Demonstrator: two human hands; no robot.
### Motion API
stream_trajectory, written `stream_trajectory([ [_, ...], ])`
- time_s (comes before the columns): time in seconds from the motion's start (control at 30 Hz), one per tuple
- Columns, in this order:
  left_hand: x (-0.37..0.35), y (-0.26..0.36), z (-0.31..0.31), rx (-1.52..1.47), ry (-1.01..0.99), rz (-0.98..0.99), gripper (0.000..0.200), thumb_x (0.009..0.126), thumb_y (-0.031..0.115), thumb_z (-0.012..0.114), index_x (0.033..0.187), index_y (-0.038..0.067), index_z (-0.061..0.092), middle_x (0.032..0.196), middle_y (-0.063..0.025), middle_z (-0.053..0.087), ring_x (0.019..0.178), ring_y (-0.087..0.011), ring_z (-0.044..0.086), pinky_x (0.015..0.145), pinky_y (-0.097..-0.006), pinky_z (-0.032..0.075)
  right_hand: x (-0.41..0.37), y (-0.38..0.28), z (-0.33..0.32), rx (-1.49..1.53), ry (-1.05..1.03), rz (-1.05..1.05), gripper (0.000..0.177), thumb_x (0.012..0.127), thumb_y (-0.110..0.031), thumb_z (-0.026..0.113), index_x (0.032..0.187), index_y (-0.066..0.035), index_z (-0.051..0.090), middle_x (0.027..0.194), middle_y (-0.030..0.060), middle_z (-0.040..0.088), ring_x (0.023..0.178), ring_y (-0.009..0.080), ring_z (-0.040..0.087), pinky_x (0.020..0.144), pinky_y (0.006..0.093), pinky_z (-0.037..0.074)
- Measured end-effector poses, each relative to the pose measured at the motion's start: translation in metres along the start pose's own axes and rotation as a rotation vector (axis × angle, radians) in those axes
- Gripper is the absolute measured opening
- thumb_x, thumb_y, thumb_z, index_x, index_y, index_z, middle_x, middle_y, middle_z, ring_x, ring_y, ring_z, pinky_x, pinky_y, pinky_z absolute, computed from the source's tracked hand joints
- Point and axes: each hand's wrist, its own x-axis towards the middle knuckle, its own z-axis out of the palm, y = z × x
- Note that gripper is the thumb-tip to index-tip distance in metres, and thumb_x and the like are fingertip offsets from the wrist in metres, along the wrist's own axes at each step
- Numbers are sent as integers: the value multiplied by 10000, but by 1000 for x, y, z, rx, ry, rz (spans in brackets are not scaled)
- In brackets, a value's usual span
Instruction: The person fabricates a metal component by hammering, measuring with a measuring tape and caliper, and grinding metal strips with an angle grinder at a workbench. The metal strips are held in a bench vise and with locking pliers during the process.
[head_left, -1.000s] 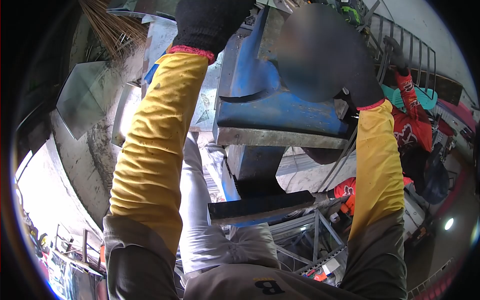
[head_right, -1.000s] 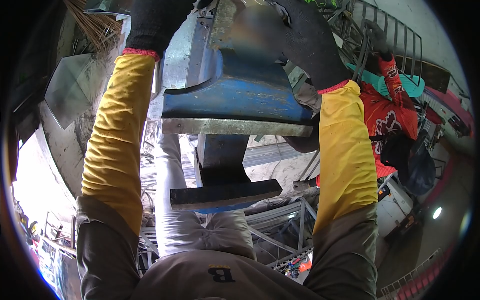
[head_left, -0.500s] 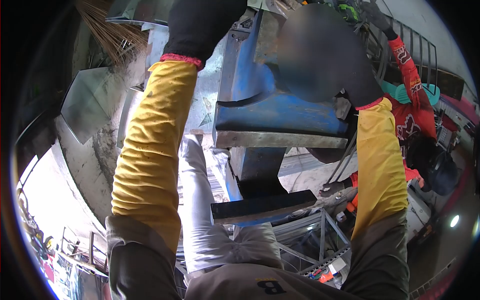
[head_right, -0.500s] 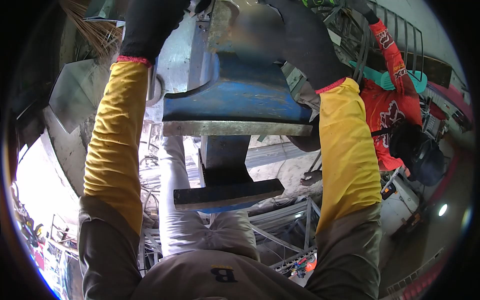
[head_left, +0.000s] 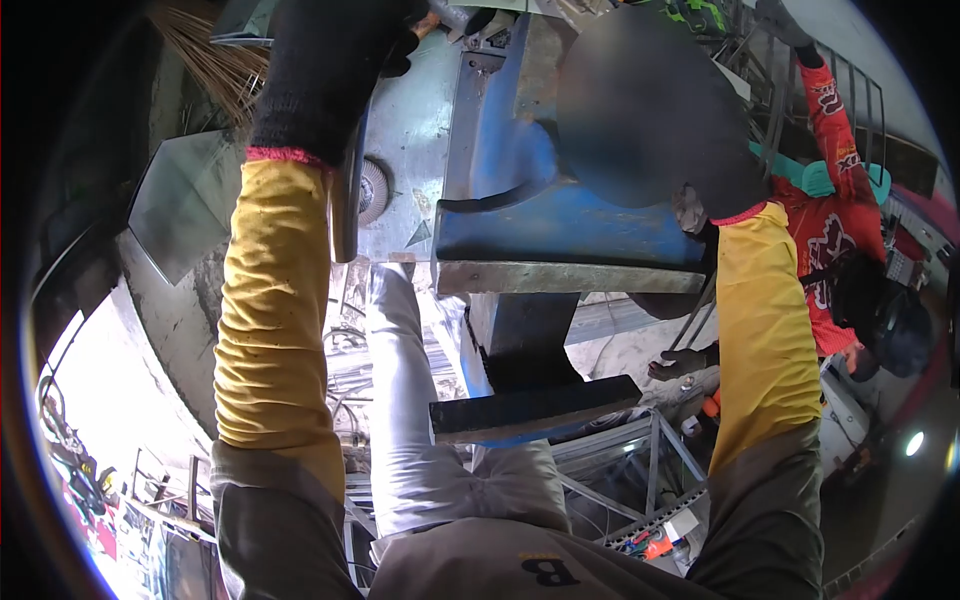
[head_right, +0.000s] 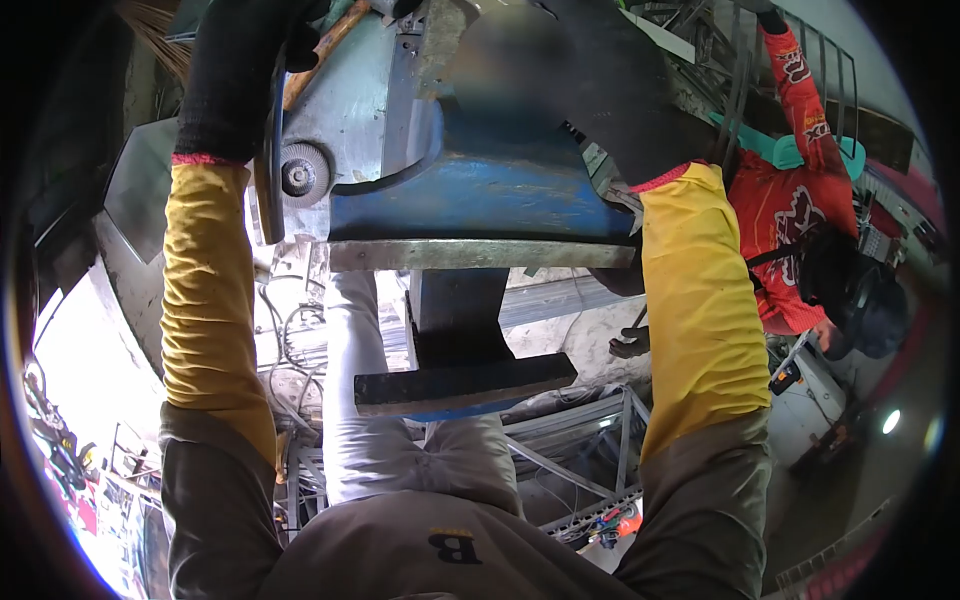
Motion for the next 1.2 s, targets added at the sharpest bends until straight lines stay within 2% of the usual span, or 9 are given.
stream_trajectory([
  [0.1, 1, 1, 6, 21, -11, -32, 233, 872, 250, 708, 853, 31, 629, 694, -23, 582, 515, -121, 543, 467, -262, 447, 1, 14, 6, -103, 60, -134, 529, 908, -177, 726, 1372, 11, 553, 1263, 244, 641, 1098, 339, 670, 935, 381, 532],
  [0.27, 11, -8, 16, 100, 49, -21, 249, 853, 223, 717, 875, -18, 662, 670, -85, 632, 537, -156, 591, 471, -297, 468, 2, 29, 8, -217, 95, -180, 516, 915, -162, 712, 1364, 33, 547, 1238, 243, 645, 1121, 317, 656, 961, 379, 512],
  [0.37, 25, -26, 10, 198, 43, 65, 274, 831, 226, 714, 849, -43, 663, 693, -152, 655, 582, -238, 633, 529, -360, 498, 5, 24, 10, -140, 68, -83, 511, 921, -149, 696, 1371, 34, 537, 1226, 232, 643, 1121, 301, 644, 963, 379, 504],
  [0.47, 28, -36, 11, 411, 148, 370, 315, 807, 238, 715, 837, -71, 659, 729, -224, 667, 677, -336, 668, 637, -425, 525, 7, 21, 10, -107, 31, -40, 507, 929, -147, 680, 1377, 36, 528, 1217, 221, 640, 1102, 284, 639, 950, 379, 504],
  [0.57, 21, -29, 11, 396, 137, 273, 344, 801, 256, 716, 851, -80, 662, 769, -266, 673, 761, -386, 680, 721, -451, 529, 6, 22, 10, -93, 29, -74, 494, 931, -149, 671, 1367, 38, 532, 1206, 219, 640, 1085, 280, 640, 937, 378, 504],
  [0.7, 21, -31, 12, 442, 145, 278, 342, 812, 256, 716, 857, -80, 663, 774, -272, 670, 761, -378, 686, 714, -442, 531, 8, 14, 8, -88, 20, -53, 475, 926, -145, 664, 1347, 40, 545, 1192, 216, 639, 1074, 278, 639, 928, 376, 502],
  [0.8, 25, -34, 13, 475, 159, 325, 337, 824, 255, 711, 852, -77, 657, 776, -272, 668, 754, -381, 681, 706, -445, 527, 10, 5, 7, -22, -75, 123, 458, 924, -141, 660, 1330, 42, 554, 1171, 212, 639, 1055, 281, 639, 920, 377, 502],
  [0.9, 26, -34, 12, 494, 161, 359, 331, 835, 255, 705, 851, -72, 651, 776, -267, 667, 744, -381, 675, 695, -447, 523, 9, 26, 11, -116, 51, -138, 451, 923, -148, 665, 1318, 42, 559, 1141, 206, 639, 1021, 275, 642, 899, 374, 506],
  [1.2, 25, -32, 13, 460, 151, 346, 318, 844, 243, 707, 875, -70, 658, 801, -269, 676, 761, -376, 685, 696, -444, 527, 11, 23, 10, -42, 2, -48, 458, 917, -145, 689, 1308, 56, 558, 1138, 215, 639, 994, 272, 654, 879, 365, 519],
])
